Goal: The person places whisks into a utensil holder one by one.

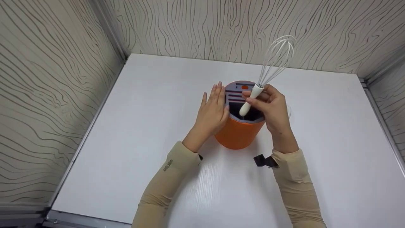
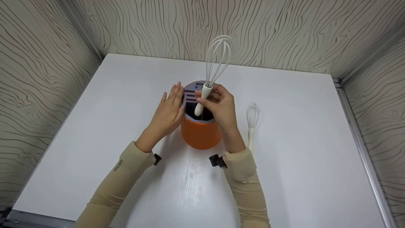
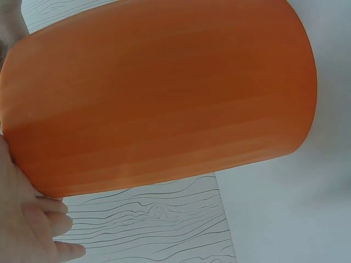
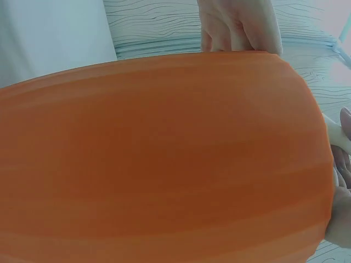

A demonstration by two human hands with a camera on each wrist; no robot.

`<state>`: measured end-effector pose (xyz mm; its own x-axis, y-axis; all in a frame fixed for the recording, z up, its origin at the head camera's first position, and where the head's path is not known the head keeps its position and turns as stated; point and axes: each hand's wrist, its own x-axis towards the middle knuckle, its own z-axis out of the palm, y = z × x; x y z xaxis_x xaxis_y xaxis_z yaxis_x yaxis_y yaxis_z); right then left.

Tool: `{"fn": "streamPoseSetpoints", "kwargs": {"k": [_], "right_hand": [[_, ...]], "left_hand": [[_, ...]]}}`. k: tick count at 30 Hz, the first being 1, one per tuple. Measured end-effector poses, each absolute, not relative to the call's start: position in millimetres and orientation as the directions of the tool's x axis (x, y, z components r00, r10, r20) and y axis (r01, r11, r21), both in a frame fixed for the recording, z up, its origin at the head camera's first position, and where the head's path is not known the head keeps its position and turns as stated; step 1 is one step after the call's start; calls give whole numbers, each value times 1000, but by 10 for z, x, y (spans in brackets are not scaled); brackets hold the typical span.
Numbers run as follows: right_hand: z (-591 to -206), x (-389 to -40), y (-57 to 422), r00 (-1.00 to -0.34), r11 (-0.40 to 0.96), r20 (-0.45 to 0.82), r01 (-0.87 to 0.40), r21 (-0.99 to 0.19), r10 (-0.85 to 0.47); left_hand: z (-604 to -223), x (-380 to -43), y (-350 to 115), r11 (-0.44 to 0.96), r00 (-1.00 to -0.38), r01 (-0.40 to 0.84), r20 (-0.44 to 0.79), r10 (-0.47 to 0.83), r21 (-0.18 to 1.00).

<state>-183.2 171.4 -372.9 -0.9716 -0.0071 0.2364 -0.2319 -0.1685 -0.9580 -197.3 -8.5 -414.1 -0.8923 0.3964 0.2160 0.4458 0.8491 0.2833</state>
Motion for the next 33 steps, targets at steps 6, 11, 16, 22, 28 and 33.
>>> {"fn": "streamPoseSetpoints", "kwargs": {"k": [6, 11, 16, 22, 28, 33], "right_hand": [[-3708, -1849, 1734, -975, -104, 223, -220, -970, -17], [-3682, -1845, 1763, -977, -50, 210, -208, -977, -35], [-3657, -1836, 1767, -978, 43, 202, -204, -978, -56], [-3646, -1842, 1761, -973, 42, 229, -230, -972, -26], [-3637, -1855, 1789, -965, 27, 260, -261, -965, -36], [-3620, -1871, 1822, -959, 90, 263, -272, -958, -105]], "left_hand": [[-4137, -1980, -87, 852, -891, 446, 227, 394, 273], [-4133, -1981, -87, 847, -889, 449, 231, 395, 284], [-4139, -1980, -86, 848, -891, 446, 229, 392, 286], [-4143, -1978, -84, 846, -892, 446, 222, 393, 294], [-4151, -1970, -88, 835, -885, 458, 243, 397, 305], [-4153, -1972, -90, 834, -884, 460, 246, 397, 304]]}}
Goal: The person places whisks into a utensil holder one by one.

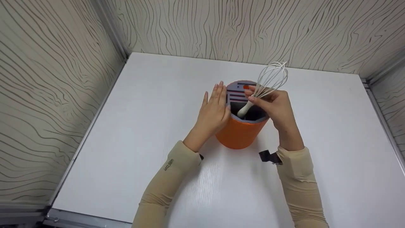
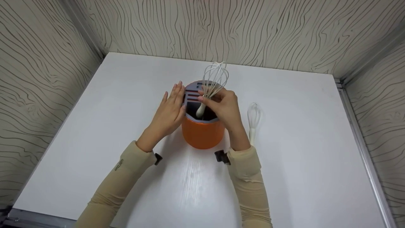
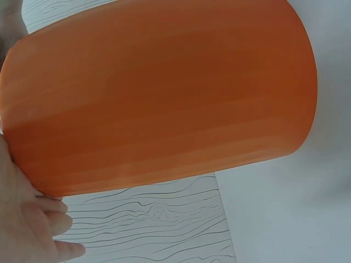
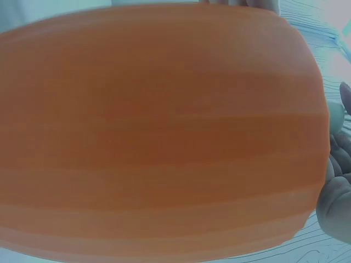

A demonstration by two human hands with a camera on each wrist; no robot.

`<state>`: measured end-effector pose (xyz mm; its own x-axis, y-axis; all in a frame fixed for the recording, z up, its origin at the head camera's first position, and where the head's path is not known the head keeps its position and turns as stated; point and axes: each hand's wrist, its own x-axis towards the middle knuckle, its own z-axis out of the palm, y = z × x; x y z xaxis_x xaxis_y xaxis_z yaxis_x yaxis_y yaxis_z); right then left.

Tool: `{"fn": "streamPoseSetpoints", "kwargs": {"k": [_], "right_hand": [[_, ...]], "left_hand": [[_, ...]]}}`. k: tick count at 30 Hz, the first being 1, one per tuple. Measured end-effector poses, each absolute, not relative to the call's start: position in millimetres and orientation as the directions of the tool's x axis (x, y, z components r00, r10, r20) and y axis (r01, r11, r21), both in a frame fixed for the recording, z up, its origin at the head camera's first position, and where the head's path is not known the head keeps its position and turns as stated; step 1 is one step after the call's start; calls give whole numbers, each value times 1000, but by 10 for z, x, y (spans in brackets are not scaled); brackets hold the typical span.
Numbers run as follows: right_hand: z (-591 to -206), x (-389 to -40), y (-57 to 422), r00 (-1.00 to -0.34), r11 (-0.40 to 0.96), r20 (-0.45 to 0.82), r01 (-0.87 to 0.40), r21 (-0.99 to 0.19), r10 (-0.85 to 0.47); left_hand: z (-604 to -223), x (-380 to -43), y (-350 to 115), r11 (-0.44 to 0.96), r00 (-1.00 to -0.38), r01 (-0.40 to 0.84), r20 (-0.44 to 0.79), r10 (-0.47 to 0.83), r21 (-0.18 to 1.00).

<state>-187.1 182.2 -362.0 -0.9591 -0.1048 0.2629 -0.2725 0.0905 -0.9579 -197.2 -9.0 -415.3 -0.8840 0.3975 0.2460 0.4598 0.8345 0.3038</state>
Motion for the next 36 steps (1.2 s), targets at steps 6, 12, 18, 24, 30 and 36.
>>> {"fn": "streamPoseSetpoints", "kwargs": {"k": [6, 12, 18, 24, 30, 36], "right_hand": [[-3615, -1886, 1840, -962, 107, 247, -259, -960, -119], [-3617, -1904, 1855, -966, 67, 243, -249, -966, -91], [-3621, -1913, 1859, -967, 48, 246, -249, -967, -67], [-3650, -1922, 1846, -965, 44, 257, -260, -965, -47], [-3652, -1929, 1852, -971, 18, 237, -238, -971, -34], [-3629, -1939, 1854, -973, 9, 226, -227, -974, -56]], "left_hand": [[-4136, -1974, -90, 839, -888, 454, 231, 398, 300], [-4132, -1979, -86, 842, -890, 452, 220, 400, 296], [-4138, -1975, -84, 845, -890, 450, 222, 398, 288], [-4147, -1971, -82, 840, -888, 455, 230, 399, 297], [-4158, -1972, -75, 839, -888, 454, 236, 395, 301], [-4148, -1969, -75, 842, -887, 453, 247, 391, 292]]}}
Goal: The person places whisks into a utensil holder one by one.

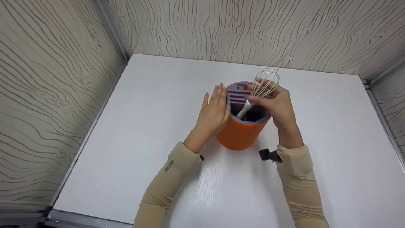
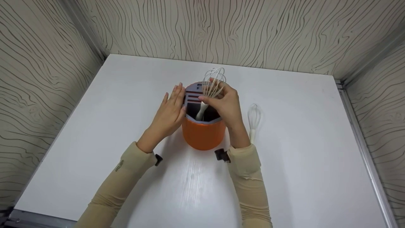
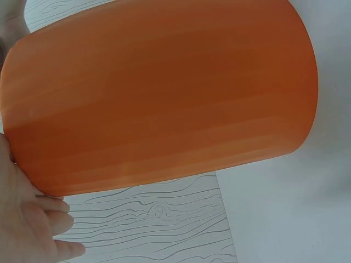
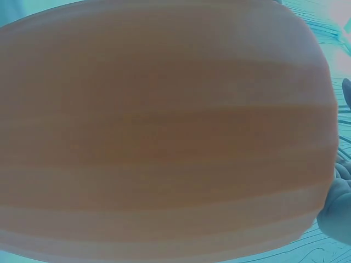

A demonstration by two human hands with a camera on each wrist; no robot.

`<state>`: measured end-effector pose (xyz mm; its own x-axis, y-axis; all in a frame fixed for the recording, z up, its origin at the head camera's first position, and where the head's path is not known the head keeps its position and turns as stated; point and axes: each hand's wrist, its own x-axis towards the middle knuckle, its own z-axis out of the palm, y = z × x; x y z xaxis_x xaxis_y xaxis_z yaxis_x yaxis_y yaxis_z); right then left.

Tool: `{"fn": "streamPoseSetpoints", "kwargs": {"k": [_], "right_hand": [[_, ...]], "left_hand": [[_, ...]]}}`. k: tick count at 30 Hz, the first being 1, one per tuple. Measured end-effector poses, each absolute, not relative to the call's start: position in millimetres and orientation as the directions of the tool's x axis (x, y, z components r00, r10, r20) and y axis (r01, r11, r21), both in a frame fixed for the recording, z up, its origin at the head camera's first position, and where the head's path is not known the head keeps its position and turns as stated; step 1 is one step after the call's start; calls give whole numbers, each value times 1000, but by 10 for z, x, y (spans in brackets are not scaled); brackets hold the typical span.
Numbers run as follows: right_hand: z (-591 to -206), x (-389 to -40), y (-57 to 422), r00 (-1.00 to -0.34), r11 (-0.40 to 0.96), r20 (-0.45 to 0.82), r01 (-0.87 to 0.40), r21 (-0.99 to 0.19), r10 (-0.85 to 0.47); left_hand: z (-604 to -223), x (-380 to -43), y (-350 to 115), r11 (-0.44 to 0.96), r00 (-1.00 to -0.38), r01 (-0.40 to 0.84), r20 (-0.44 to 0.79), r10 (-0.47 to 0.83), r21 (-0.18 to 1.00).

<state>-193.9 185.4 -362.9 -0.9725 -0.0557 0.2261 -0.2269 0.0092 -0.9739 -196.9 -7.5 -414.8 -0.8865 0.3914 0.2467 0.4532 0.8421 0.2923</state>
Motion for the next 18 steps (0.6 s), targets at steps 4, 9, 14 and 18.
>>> {"fn": "streamPoseSetpoints", "kwargs": {"k": [4, 9, 14, 18], "right_hand": [[-3625, -1946, 1853, -971, 23, 231, -233, -972, -56], [-3620, -1944, 1858, -968, 23, 242, -244, -970, -63], [-3609, -1938, 1864, -972, 0, 224, -225, -974, -65], [-3605, -1931, 1866, -973, -45, 220, -217, -975, -71]], "left_hand": [[-4147, -1966, -76, 842, -887, 452, 248, 390, 293], [-4147, -1971, -76, 845, -888, 450, 244, 390, 289], [-4152, -1973, -79, 838, -884, 457, 254, 393, 296], [-4153, -1965, -85, 831, -877, 469, 274, 396, 300]]}}
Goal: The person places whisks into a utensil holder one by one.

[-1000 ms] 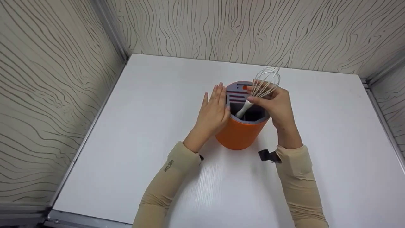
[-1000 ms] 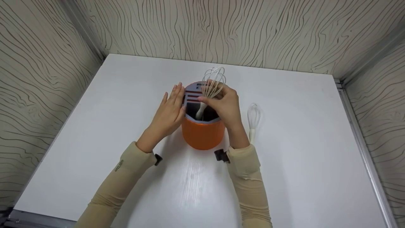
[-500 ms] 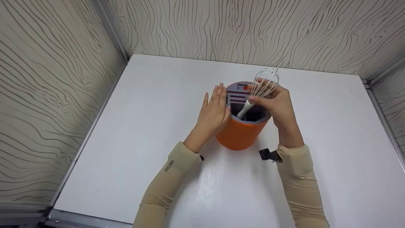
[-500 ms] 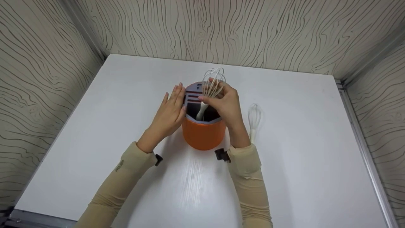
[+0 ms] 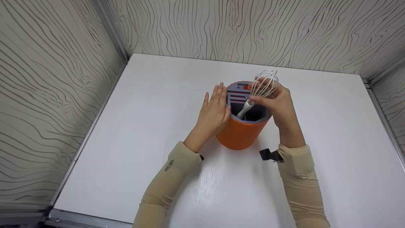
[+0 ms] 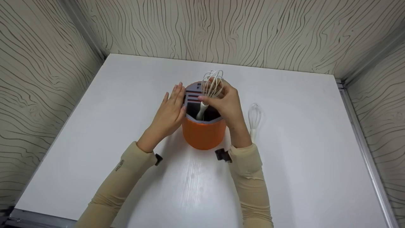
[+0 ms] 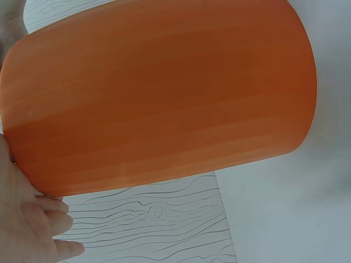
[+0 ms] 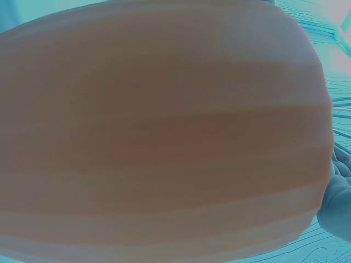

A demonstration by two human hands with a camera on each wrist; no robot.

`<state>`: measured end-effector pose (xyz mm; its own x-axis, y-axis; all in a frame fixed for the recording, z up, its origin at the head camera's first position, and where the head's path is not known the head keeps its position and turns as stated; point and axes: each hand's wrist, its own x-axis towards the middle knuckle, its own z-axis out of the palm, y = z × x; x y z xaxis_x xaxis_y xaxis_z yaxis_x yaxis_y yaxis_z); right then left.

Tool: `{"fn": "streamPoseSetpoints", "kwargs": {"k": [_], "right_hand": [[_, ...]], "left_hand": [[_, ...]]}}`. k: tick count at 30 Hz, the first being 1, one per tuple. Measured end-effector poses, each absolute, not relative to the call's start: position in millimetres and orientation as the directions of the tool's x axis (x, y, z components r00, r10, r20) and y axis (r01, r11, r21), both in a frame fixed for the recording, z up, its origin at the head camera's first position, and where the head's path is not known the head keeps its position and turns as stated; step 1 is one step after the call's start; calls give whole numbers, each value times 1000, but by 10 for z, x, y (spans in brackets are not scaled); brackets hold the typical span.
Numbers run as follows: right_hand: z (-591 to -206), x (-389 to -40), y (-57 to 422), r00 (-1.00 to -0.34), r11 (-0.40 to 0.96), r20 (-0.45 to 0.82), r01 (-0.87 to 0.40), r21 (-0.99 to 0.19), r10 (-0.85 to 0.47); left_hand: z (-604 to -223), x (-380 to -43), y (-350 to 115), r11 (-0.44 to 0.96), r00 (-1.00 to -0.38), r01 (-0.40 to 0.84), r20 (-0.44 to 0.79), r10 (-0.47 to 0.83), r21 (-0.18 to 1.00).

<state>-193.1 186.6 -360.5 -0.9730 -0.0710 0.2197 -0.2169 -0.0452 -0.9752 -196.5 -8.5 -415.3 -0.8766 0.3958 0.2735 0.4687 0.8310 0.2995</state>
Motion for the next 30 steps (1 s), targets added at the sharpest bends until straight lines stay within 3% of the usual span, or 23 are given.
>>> {"fn": "streamPoseSetpoints", "kwargs": {"k": [30], "right_hand": [[-3633, -1928, 1841, -962, -33, 232, -230, -973, -146]], "left_hand": [[-4154, -1989, -83, 844, -882, 461, 247, 401, 275]]}}
